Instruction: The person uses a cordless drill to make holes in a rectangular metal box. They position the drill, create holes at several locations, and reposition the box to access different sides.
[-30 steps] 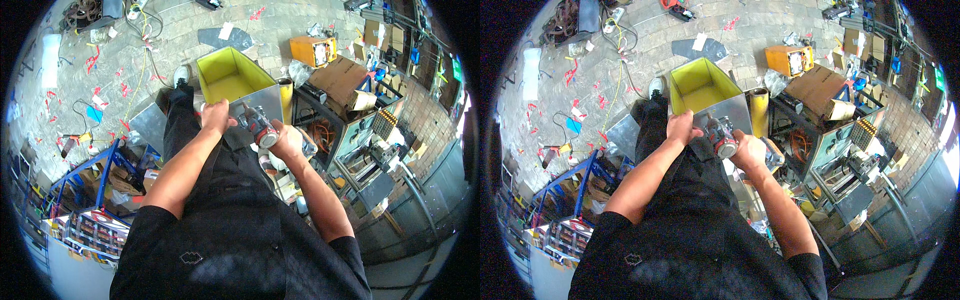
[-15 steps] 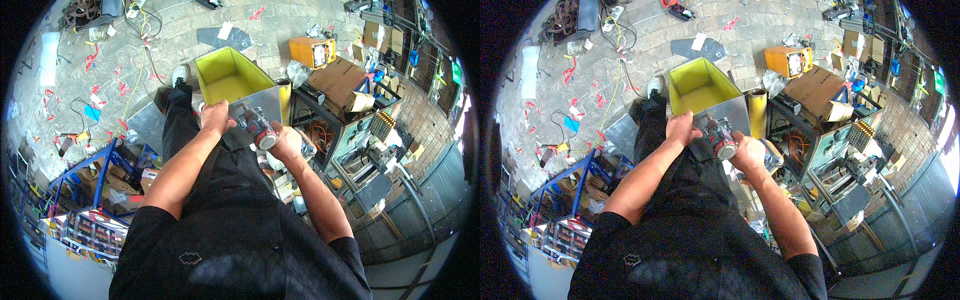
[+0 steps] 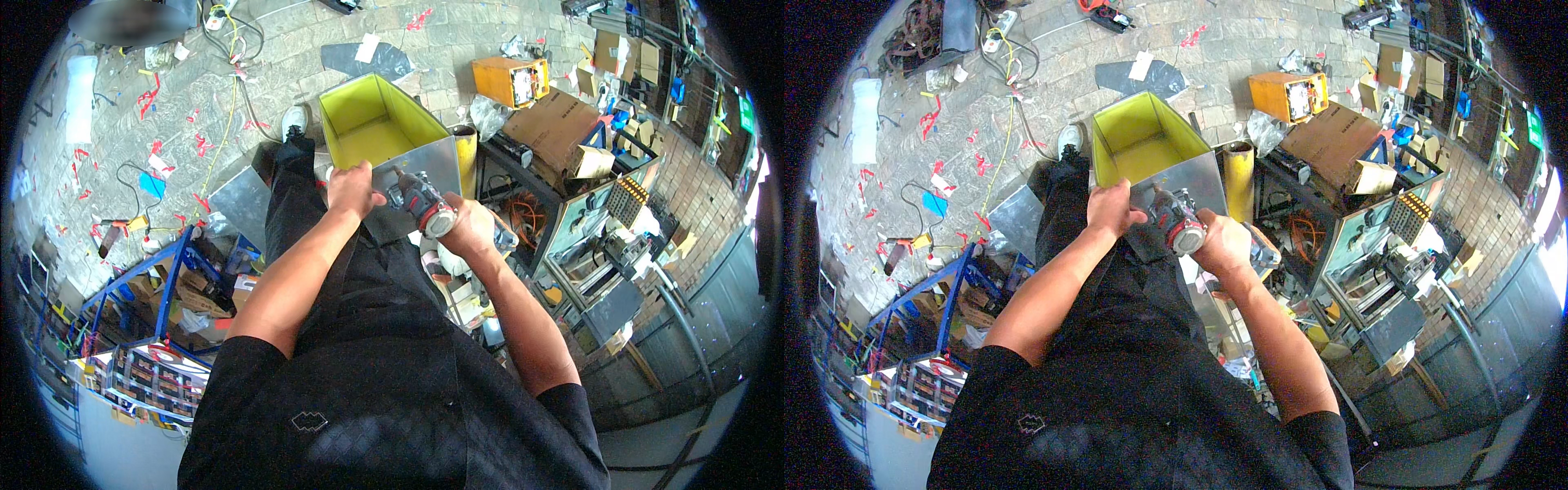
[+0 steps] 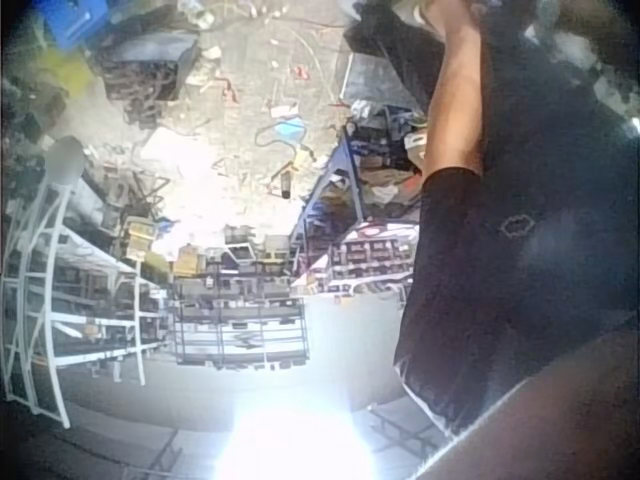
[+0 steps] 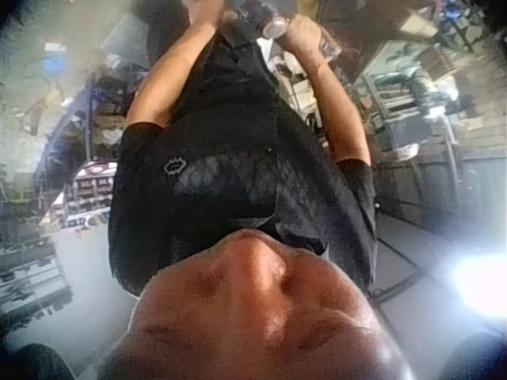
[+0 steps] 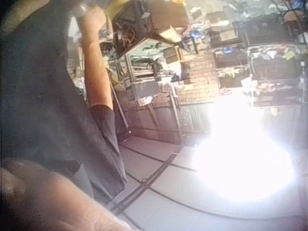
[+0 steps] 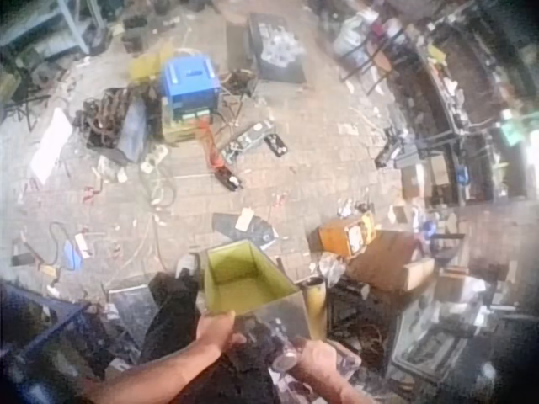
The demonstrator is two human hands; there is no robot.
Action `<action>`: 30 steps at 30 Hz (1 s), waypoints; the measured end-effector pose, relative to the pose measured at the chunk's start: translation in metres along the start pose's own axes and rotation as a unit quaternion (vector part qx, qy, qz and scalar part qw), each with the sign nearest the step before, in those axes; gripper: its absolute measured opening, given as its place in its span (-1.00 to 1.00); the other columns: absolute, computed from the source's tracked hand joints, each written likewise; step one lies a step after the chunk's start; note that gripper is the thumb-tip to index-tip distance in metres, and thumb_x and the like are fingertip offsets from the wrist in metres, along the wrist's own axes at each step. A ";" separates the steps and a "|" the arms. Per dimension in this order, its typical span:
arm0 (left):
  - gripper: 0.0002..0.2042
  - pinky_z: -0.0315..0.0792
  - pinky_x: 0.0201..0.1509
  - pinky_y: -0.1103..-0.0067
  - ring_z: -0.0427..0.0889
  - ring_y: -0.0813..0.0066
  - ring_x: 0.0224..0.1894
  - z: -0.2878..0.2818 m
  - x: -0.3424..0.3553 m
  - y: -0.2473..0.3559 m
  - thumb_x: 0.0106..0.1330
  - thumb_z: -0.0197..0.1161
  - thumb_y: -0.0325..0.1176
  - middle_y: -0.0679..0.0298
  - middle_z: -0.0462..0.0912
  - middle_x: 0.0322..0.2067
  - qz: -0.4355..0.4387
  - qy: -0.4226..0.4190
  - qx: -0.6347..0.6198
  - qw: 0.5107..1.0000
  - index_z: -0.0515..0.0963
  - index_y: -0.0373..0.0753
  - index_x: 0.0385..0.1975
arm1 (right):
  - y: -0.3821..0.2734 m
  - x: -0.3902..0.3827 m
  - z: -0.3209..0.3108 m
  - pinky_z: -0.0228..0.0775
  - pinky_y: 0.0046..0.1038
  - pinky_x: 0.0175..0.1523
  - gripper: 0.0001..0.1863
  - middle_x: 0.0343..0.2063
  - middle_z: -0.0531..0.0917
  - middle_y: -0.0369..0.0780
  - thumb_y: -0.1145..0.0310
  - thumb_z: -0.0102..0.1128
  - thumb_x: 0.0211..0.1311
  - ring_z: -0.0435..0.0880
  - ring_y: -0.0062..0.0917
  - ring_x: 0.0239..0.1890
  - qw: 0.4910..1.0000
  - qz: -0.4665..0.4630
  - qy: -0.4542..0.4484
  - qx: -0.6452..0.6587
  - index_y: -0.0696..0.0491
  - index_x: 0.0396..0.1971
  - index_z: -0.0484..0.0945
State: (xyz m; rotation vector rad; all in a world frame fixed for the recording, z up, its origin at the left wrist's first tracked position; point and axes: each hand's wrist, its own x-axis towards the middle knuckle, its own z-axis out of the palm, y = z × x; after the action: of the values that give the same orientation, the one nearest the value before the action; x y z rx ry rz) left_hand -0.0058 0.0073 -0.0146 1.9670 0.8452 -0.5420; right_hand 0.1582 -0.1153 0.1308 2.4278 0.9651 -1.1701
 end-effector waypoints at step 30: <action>-0.41 0.56 0.02 0.26 0.72 -0.08 -0.13 0.000 -0.001 -0.001 -0.24 0.73 -0.15 0.01 0.75 -0.28 0.005 0.022 -0.005 1.000 0.59 -0.32 -0.24 | -0.006 -0.004 0.003 0.60 -0.16 -0.19 -0.59 -0.46 0.74 -0.09 -0.01 0.50 0.01 0.76 -0.10 -0.30 1.000 0.020 -0.007 0.003 -0.05 -0.28 0.61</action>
State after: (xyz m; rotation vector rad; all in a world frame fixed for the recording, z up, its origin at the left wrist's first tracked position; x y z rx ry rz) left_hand -0.0078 0.0075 -0.0143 1.9789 0.8624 -0.4896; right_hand 0.1505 -0.1146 0.1322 2.4282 0.9053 -1.1776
